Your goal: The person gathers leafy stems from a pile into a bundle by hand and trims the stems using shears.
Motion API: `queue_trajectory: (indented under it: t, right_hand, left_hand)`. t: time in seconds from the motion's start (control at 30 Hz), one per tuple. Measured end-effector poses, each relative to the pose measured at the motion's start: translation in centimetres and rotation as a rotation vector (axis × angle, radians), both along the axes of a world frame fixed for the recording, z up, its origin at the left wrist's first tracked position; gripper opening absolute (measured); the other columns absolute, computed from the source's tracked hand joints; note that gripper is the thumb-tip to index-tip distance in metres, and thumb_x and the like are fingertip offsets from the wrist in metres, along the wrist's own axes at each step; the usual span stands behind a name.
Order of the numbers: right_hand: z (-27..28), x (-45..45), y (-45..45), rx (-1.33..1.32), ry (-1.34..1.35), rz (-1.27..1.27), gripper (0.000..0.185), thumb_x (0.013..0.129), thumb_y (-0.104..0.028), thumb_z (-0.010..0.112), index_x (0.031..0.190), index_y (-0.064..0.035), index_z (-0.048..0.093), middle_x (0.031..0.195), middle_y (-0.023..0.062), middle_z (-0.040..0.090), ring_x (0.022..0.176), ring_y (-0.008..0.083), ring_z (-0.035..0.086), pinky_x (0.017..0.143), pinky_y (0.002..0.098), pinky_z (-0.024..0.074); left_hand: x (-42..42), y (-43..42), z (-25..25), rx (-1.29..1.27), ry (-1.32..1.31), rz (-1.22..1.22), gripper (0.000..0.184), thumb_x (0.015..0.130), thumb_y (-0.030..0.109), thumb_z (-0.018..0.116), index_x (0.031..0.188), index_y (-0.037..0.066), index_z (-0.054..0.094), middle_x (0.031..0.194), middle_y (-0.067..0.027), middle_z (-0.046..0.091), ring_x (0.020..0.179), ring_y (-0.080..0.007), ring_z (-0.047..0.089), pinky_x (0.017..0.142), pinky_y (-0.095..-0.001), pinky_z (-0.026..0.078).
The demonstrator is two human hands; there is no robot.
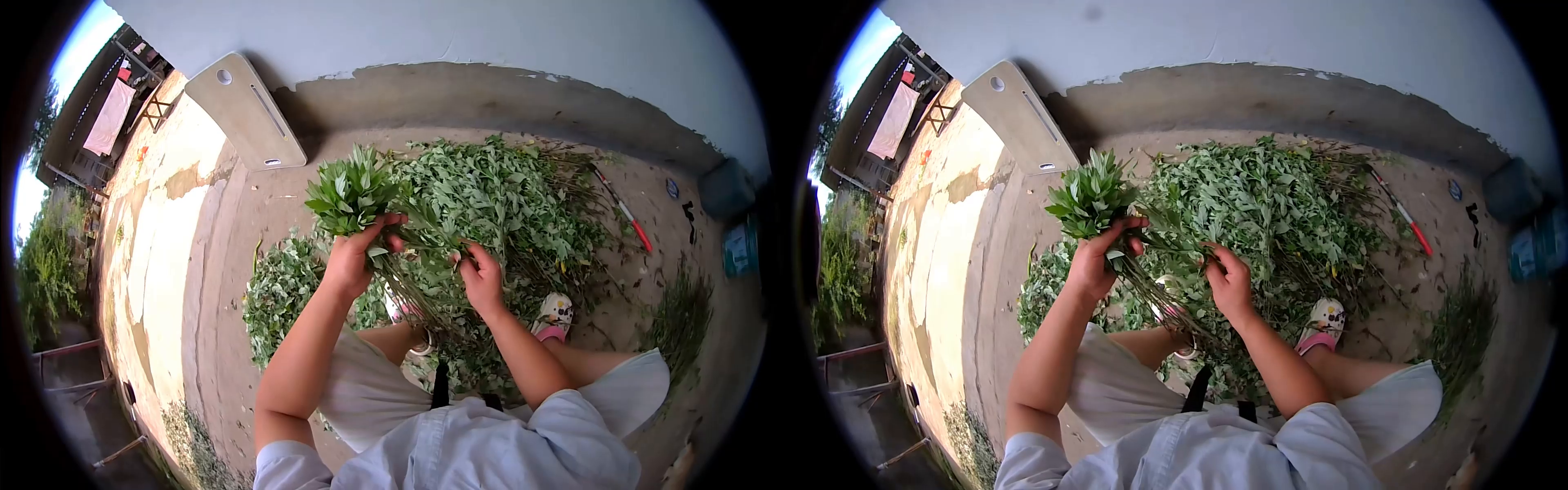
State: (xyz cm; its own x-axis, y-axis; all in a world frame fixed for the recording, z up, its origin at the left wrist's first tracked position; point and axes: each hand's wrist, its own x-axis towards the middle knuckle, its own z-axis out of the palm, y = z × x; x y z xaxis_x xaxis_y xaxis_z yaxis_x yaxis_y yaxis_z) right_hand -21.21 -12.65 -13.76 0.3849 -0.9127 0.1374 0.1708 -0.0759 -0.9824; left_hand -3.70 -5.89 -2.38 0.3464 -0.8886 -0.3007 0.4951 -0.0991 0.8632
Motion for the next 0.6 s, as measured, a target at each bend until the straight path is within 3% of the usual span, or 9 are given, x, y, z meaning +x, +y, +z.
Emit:
queue_trajectory:
  t: [0.03, 0.13, 0.2, 0.27, 0.3, 0.4, 0.5, 0.6]
  right_hand:
    - [0.6, -1.1, -0.1, 0.046, 0.118, 0.091, 0.020, 0.080, -0.002, 0.052, 0.099, -0.0024, 0.056, 0.074, 0.0024, 0.058, 0.061, 0.0062, 0.049, 0.053, 0.0210, 0.0386]
    - [-0.1, -1.8, 0.0, -0.036, 0.108, 0.002, 0.019, 0.080, -0.002, 0.053, 0.098, -0.0025, 0.057, 0.077, 0.0035, 0.059, 0.061, 0.0058, 0.050, 0.053, 0.0207, 0.0388]
    - [-0.3, -2.5, -0.3, -0.023, 0.176, 0.033, 0.018, 0.077, -0.002, 0.056, 0.095, -0.0033, 0.058, 0.080, 0.0051, 0.059, 0.066, 0.0108, 0.053, 0.058, 0.0231, 0.0412]
    - [-0.1, -2.7, -0.8, -0.464, 0.156, 0.096, 0.021, 0.073, 0.003, 0.058, 0.093, -0.0010, 0.058, 0.081, 0.0061, 0.059, 0.074, 0.0149, 0.055, 0.065, 0.0262, 0.0428]
    - [0.4, -3.0, -0.8, -0.432, 0.202, 0.189, 0.021, 0.069, 0.005, 0.059, 0.089, 0.0000, 0.059, 0.085, 0.0100, 0.059, 0.083, 0.0224, 0.056, 0.074, 0.0318, 0.0434]
    - [0.6, -2.7, -0.7, -0.362, 0.365, 0.314, 0.024, 0.069, 0.004, 0.057, 0.092, -0.0010, 0.058, 0.091, 0.0102, 0.058, 0.088, 0.0232, 0.055, 0.078, 0.0326, 0.0422]
    - [2.1, -1.2, -0.1, -0.431, 0.254, 0.171, 0.029, 0.071, 0.000, 0.057, 0.099, -0.0012, 0.055, 0.098, 0.0121, 0.055, 0.095, 0.0252, 0.051, 0.083, 0.0335, 0.0395]
    - [5.4, 1.4, 0.1, -0.508, 0.181, 0.123, 0.032, 0.072, -0.007, 0.058, 0.103, -0.0012, 0.052, 0.096, 0.0132, 0.056, 0.093, 0.0291, 0.052, 0.083, 0.0355, 0.0392]
  left_hand:
    - [0.1, 0.1, -0.2, -0.025, 0.009, 0.010, 0.025, 0.086, 0.013, 0.046, 0.104, -0.003, 0.053, 0.099, -0.0127, 0.058, 0.069, -0.0151, 0.056, 0.063, -0.0269, 0.045]
    - [0.2, 0.0, -0.2, -0.012, 0.022, 0.039, 0.025, 0.086, 0.013, 0.046, 0.105, -0.003, 0.052, 0.099, -0.0116, 0.058, 0.069, -0.0147, 0.056, 0.062, -0.0271, 0.046]
    - [-0.1, -0.1, 0.2, -0.015, 0.030, 0.088, 0.027, 0.086, 0.014, 0.047, 0.107, -0.002, 0.050, 0.094, -0.0111, 0.057, 0.068, -0.0151, 0.056, 0.060, -0.0275, 0.046]
    - [0.0, 0.0, 0.4, 0.039, 0.062, 0.162, 0.024, 0.086, 0.015, 0.048, 0.104, -0.001, 0.050, 0.085, -0.0104, 0.058, 0.066, -0.0160, 0.056, 0.059, -0.0280, 0.046]
    - [0.0, 0.1, 0.5, 0.039, 0.061, 0.162, 0.024, 0.086, 0.015, 0.048, 0.104, -0.001, 0.050, 0.085, -0.0104, 0.058, 0.066, -0.0160, 0.056, 0.059, -0.0280, 0.046]
    - [-0.1, 0.1, 0.6, 0.007, 0.075, 0.095, 0.020, 0.085, 0.014, 0.050, 0.099, 0.000, 0.051, 0.079, -0.0092, 0.057, 0.062, -0.0166, 0.056, 0.057, -0.0284, 0.046]
    - [-0.7, -0.1, 0.8, 0.001, 0.062, 0.126, 0.015, 0.083, 0.009, 0.053, 0.095, 0.001, 0.050, 0.073, -0.0069, 0.055, 0.060, -0.0165, 0.055, 0.053, -0.0279, 0.045]
    - [-1.4, -0.2, 0.9, 0.044, 0.009, 0.043, 0.014, 0.082, 0.007, 0.052, 0.094, 0.001, 0.050, 0.076, -0.0074, 0.055, 0.061, -0.0168, 0.053, 0.056, -0.0293, 0.046]
